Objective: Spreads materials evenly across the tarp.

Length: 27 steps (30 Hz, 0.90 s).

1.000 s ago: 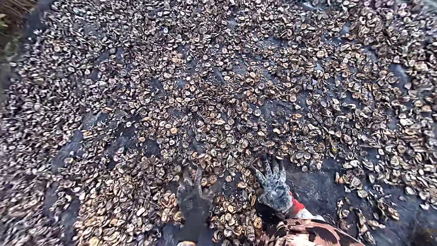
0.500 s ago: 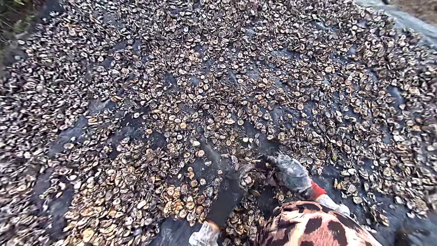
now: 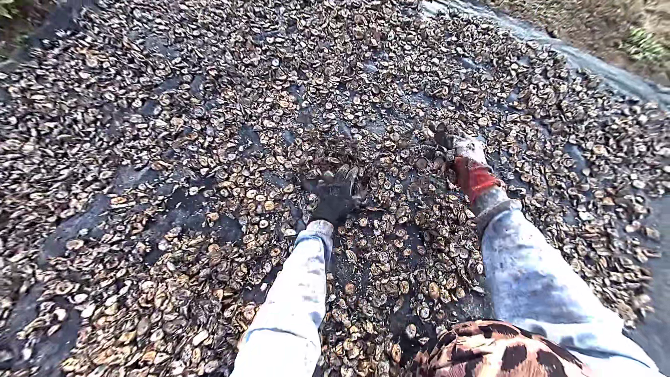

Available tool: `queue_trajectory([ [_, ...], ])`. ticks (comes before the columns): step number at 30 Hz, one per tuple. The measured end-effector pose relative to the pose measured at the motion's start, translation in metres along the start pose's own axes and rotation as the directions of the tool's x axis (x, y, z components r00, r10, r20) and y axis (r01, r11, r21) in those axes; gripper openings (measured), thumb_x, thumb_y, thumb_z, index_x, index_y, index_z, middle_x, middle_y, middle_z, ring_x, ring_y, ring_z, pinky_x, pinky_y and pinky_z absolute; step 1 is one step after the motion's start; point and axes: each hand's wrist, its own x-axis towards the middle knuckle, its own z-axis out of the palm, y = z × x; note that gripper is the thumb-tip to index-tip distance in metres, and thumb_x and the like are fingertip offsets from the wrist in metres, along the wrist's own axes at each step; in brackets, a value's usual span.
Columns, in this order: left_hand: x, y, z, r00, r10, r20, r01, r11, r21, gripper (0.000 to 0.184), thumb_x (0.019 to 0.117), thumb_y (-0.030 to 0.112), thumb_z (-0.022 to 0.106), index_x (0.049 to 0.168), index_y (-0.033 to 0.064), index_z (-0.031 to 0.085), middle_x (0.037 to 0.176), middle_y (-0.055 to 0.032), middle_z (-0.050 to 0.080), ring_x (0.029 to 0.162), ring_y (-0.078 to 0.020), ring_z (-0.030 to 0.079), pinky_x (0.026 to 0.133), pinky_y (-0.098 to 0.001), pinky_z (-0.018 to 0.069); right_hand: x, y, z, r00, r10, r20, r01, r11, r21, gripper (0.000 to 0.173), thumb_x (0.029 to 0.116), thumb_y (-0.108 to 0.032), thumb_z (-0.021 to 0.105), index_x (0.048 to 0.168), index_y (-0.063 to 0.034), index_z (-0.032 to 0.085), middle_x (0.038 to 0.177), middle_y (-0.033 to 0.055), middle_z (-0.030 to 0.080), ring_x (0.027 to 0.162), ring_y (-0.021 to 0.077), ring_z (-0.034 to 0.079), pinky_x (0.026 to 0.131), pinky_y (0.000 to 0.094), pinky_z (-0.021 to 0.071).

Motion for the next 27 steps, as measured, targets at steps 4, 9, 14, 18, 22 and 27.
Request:
queue_trajectory([
  [4, -0.030, 0.003, -0.006, 0.996, -0.062, -0.059, 0.049, 0.978, -0.204, 0.053, 0.1003, 0.028, 0.064, 0.144, 0.0006, 0.052, 0.147, -0.0293, 0.051, 0.136, -0.0497, 0.048, 0.110, -0.0689, 0.0377, -0.032, 0.036, 0.025, 0.995, -0.052, 0.084, 0.066, 0.984, -0.168, 0.046, 0.0944, -0.051, 0.067, 0.126, -0.0180, 0.068, 0.125, 0.0156, 0.069, 0.115, 0.0365, 0.066, 0.094, 0.0666, 0.0500],
  [9, -0.008, 0.063, 0.014, 0.999, 0.048, 0.006, -0.048, 0.998, -0.040, 0.075, 0.0915, 0.043, 0.073, 0.154, 0.0128, 0.045, 0.160, -0.0313, 0.031, 0.144, -0.0570, 0.032, 0.108, -0.0785, 0.0313, -0.096, 0.143, 0.049, 0.942, -0.129, 0.309, 0.290, 0.775, -0.561, 0.062, 0.0972, -0.025, 0.062, 0.156, -0.0347, 0.044, 0.168, 0.0166, 0.027, 0.154, 0.0428, 0.024, 0.118, 0.0676, 0.0261],
  [14, -0.032, 0.118, 0.010, 0.962, 0.270, 0.040, -0.235, 0.895, -0.379, 0.051, 0.0965, 0.021, 0.070, 0.144, 0.0088, 0.056, 0.144, -0.0236, 0.056, 0.130, -0.0447, 0.055, 0.106, -0.0658, 0.0428, -0.065, 0.135, -0.016, 0.986, 0.149, -0.081, -0.165, 0.952, -0.259, 0.047, 0.1035, -0.028, 0.058, 0.149, -0.0174, 0.053, 0.137, 0.0216, 0.063, 0.124, 0.0458, 0.060, 0.099, 0.0722, 0.0447],
  [18, -0.024, 0.155, 0.013, 0.938, 0.272, -0.212, -0.336, 0.865, -0.372, 0.053, 0.0945, 0.044, 0.072, 0.138, 0.0168, 0.061, 0.133, -0.0184, 0.065, 0.117, -0.0427, 0.064, 0.094, -0.0668, 0.0505, -0.032, 0.111, -0.059, 0.929, 0.312, -0.198, -0.360, 0.888, -0.287, 0.058, 0.1002, -0.055, 0.057, 0.137, -0.0107, 0.063, 0.138, 0.0207, 0.063, 0.131, 0.0401, 0.057, 0.108, 0.0659, 0.0409],
  [22, -0.016, 0.200, 0.081, 0.924, 0.377, 0.069, -0.382, 0.921, 0.077, 0.089, 0.0842, 0.068, 0.068, 0.159, 0.0308, 0.037, 0.170, -0.0162, 0.019, 0.154, -0.0506, 0.012, 0.112, -0.0804, 0.0192, -0.039, 0.184, -0.031, 0.982, 0.189, -0.016, -0.172, 0.854, -0.491, 0.088, 0.0822, -0.055, 0.078, 0.158, -0.0290, 0.041, 0.170, 0.0229, 0.016, 0.154, 0.0509, 0.015, 0.114, 0.0779, 0.0219],
  [27, -0.078, 0.220, 0.076, 0.752, 0.530, 0.392, -0.530, 0.840, -0.120, 0.053, 0.1022, 0.026, 0.059, 0.151, 0.0085, 0.050, 0.157, -0.0179, 0.046, 0.148, -0.0365, 0.039, 0.122, -0.0573, 0.0266, -0.152, 0.211, -0.049, 0.953, 0.276, 0.125, -0.192, 0.869, -0.456, 0.060, 0.1006, -0.022, 0.059, 0.158, -0.0264, 0.042, 0.161, 0.0158, 0.041, 0.147, 0.0402, 0.040, 0.115, 0.0652, 0.0331],
])
